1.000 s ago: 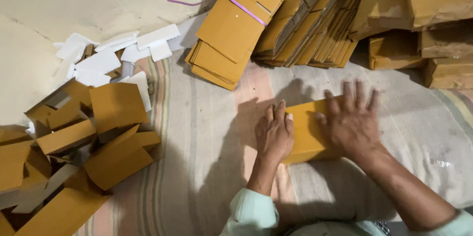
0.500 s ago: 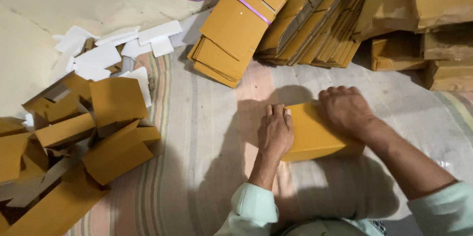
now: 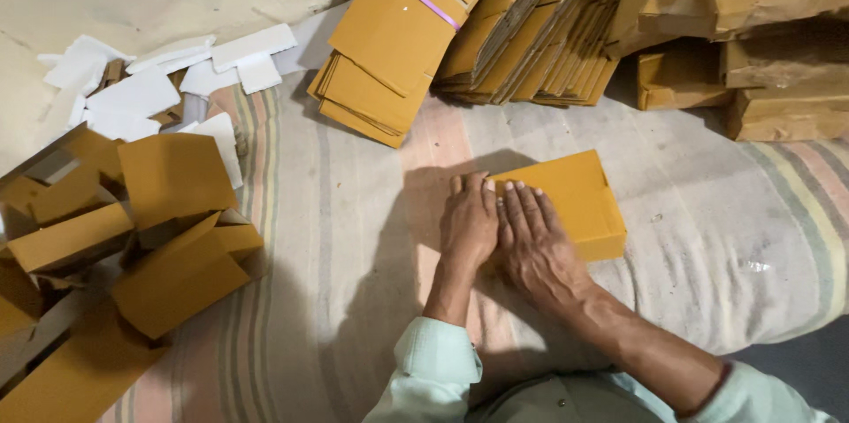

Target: The person assembles small cardboard boxes by folding and pressing the flaps into place. They handle multiple flat cardboard pieces, fold them into box shapes, and place the finished boxes into a pile on the left.

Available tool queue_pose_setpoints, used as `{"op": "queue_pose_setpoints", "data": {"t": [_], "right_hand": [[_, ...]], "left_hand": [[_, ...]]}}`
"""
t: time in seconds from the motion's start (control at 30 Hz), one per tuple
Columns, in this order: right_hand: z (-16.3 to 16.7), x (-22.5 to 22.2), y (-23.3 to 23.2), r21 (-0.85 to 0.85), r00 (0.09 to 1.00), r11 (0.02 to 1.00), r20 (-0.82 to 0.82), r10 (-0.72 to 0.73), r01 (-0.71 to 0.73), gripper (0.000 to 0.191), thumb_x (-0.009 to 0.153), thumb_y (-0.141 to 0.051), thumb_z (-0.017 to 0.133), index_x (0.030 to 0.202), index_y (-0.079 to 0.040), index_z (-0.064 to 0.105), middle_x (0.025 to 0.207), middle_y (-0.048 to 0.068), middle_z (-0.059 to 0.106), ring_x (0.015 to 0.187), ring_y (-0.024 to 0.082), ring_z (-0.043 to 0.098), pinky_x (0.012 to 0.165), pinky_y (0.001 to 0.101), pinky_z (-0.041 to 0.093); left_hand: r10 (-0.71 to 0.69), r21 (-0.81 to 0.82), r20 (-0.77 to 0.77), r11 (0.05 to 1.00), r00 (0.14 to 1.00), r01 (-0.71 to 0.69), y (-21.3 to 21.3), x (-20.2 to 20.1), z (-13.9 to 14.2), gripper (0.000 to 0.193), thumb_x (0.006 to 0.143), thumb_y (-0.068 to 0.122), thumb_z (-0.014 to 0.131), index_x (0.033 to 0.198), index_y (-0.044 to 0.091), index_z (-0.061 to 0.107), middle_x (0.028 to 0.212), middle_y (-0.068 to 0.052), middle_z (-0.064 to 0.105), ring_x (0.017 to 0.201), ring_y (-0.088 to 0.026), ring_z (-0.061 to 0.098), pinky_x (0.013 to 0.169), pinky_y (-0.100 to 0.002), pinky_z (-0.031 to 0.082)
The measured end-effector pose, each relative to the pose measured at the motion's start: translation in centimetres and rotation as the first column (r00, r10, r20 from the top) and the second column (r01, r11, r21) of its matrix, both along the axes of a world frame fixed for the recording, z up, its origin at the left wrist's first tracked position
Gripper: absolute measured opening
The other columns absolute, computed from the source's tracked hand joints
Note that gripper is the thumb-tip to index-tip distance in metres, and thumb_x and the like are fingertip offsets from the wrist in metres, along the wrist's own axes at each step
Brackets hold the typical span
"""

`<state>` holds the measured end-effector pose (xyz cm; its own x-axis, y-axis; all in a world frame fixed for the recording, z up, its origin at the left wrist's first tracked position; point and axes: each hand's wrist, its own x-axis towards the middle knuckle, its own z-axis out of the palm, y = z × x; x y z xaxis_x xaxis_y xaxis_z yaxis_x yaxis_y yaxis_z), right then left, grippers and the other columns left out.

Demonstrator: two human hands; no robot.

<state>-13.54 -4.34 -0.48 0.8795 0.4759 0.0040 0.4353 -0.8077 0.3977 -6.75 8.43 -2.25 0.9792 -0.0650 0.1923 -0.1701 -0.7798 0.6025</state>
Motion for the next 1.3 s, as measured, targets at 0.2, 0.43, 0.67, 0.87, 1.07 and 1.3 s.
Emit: {"op": "queue_pose_setpoints", "data": {"t": [0.2, 0.43, 0.67, 0.87, 1.07, 1.3], "right_hand": [[-0.4, 0.6, -4.4, 0.057, 0.981, 0.998, 0.190, -0.048, 0.038, 0.064, 0.098, -0.025, 0.045, 0.154, 0.000, 0.029, 0.162, 0.020, 0.032, 0.150, 0.032, 0.030, 0.124, 0.0443, 0.018], [-0.7, -0.9, -8.9, 0.027, 0.961, 0.967, 0.111, -0.254, 0.253, 0.066, 0.100, -0.029, 0.039, 0.157, 0.002, 0.027, 0.166, 0.022, 0.027, 0.152, 0.035, 0.025, 0.125, 0.0502, 0.017], [-1.2, 0.7, -1.0, 0.127, 0.996, 0.992, 0.089, -0.029, 0.018, 0.068, 0.096, -0.029, 0.044, 0.149, 0.012, 0.031, 0.159, 0.032, 0.034, 0.146, 0.042, 0.032, 0.120, 0.0526, 0.021], [-1.8, 1.4, -3.8, 0.158, 0.982, 0.987, 0.187, -0.025, -0.005, 0.074, 0.096, -0.038, 0.044, 0.153, 0.006, 0.032, 0.160, 0.026, 0.033, 0.149, 0.035, 0.034, 0.124, 0.0464, 0.024], [-1.5, 1.0, -10.9, 0.563, 0.990, 0.815, -0.048, -0.130, 0.134, 0.122, 0.075, -0.080, 0.045, 0.157, 0.006, 0.016, 0.165, 0.028, 0.017, 0.142, 0.041, 0.032, 0.116, 0.0476, 0.024], [-0.6, 0.0, -12.3, 0.765, 0.829, 0.354, -0.557, -0.058, 0.538, 0.085, 0.092, -0.066, 0.025, 0.167, -0.025, 0.018, 0.167, 0.010, 0.023, 0.150, 0.038, 0.029, 0.122, 0.0555, 0.024]], "left_hand": [[-0.013, 0.034, -0.067, 0.999, 0.998, 0.015, -0.3, -0.1, 0.6, 0.036, 0.105, 0.030, 0.043, 0.132, 0.009, 0.054, 0.128, -0.021, 0.055, 0.111, -0.045, 0.060, 0.090, -0.054, 0.051], [-0.025, 0.018, -0.035, 1.000, 0.999, 0.026, -0.4, -0.1, 0.3, 0.037, 0.105, 0.028, 0.045, 0.133, 0.006, 0.054, 0.128, -0.020, 0.055, 0.110, -0.044, 0.061, 0.091, -0.053, 0.052], [-0.011, 0.013, -0.018, 1.000, 1.000, 0.012, -0.3, -0.1, 0.0, 0.036, 0.107, 0.029, 0.044, 0.132, 0.006, 0.056, 0.127, -0.022, 0.057, 0.110, -0.045, 0.060, 0.091, -0.054, 0.050], [-0.011, 0.041, -0.030, 0.999, 0.999, 0.012, -0.3, -0.2, 0.1, 0.038, 0.105, 0.029, 0.046, 0.134, 0.006, 0.054, 0.127, -0.024, 0.055, 0.109, -0.046, 0.060, 0.091, -0.055, 0.050], [-0.015, -0.006, -0.024, 1.000, 1.000, 0.015, -0.4, 0.0, 0.0, 0.043, 0.106, 0.032, 0.045, 0.139, 0.006, 0.051, 0.135, -0.024, 0.055, 0.117, -0.044, 0.061, 0.097, -0.051, 0.051], [0.042, -0.232, -0.227, 0.968, 0.973, -0.095, 0.4, 0.0, 0.1, 0.074, 0.102, 0.044, 0.056, 0.157, 0.005, 0.023, 0.156, -0.025, 0.037, 0.139, -0.042, 0.047, 0.111, -0.047, 0.043]]}}
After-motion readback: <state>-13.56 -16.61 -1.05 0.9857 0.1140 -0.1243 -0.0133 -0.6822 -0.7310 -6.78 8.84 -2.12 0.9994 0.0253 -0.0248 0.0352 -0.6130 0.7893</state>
